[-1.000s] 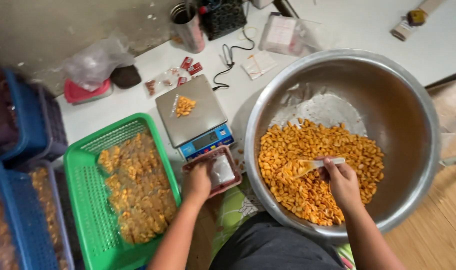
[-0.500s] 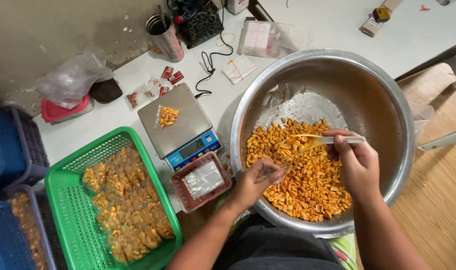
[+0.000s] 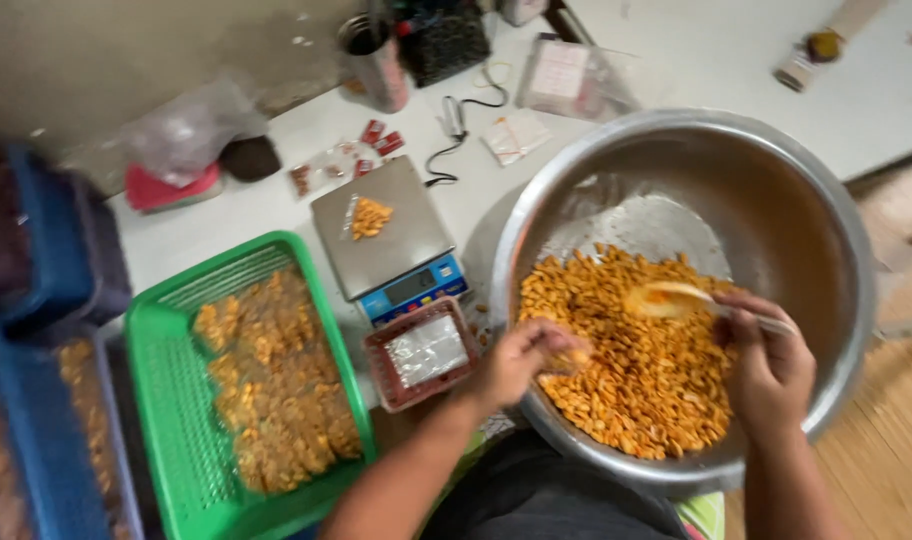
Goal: The person scoops yellow snack pieces from a large metal bowl using a plastic spoon, weighs them on a digital scale, and transfers them into small plastic bags. The filled bags are then placed into a green basket.
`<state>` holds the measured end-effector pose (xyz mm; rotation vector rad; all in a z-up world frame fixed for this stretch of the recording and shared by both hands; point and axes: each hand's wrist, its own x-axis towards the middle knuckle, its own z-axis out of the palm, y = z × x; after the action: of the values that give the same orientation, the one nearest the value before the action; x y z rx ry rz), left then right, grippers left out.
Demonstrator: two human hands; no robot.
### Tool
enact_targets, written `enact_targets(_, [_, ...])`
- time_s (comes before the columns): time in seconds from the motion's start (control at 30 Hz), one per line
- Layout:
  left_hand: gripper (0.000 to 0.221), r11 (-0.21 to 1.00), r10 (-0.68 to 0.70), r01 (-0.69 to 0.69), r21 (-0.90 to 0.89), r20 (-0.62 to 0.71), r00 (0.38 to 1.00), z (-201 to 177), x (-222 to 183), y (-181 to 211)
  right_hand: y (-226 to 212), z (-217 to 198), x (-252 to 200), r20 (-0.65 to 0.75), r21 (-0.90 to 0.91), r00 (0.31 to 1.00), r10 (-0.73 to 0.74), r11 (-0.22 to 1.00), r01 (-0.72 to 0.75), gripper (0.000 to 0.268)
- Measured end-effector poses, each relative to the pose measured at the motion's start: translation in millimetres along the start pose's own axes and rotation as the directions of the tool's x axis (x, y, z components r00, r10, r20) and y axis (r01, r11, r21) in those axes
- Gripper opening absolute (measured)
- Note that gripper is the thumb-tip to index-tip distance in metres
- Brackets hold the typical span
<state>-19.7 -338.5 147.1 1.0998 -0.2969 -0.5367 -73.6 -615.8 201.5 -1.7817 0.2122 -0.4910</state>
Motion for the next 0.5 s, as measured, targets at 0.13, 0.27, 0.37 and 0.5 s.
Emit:
enact_targets(0.13, [0.022, 0.848, 0.528, -0.494, 0.191, -0.234, 0.817, -65.0, -9.6, 47.0, 30.9, -20.0, -13.4, -0.054, -0.070, 0.985, 0.164, 0.983, -0.167, 0.020])
enact_targets(0.27, [0.013, 0.338, 0.746, -0.109, 0.935, -0.196, 0.637, -154.8, -5.3, 63.7, 38.3, -25.8, -21.2, -0.069, -0.011, 0.981, 0.178, 0.984, -0.180, 0.019])
enact_targets(0.37, [0.031, 0.030, 0.444, 0.256, 0.966, -0.242, 0.863, -195.7, 9.5, 56.6, 33.4, -25.4, -25.1, -0.059, 0.022, 0.978, 0.198, 0.980, -0.197, 0.020])
enact_targets(0.5, [0.085, 0.120, 0.404, 0.387, 0.914, -0.401, 0.822, -188.8, 34.2, 83.8, 34.9, -24.1, -27.8, -0.084, -0.002, 0.976, 0.201, 0.979, -0.202, 0.019])
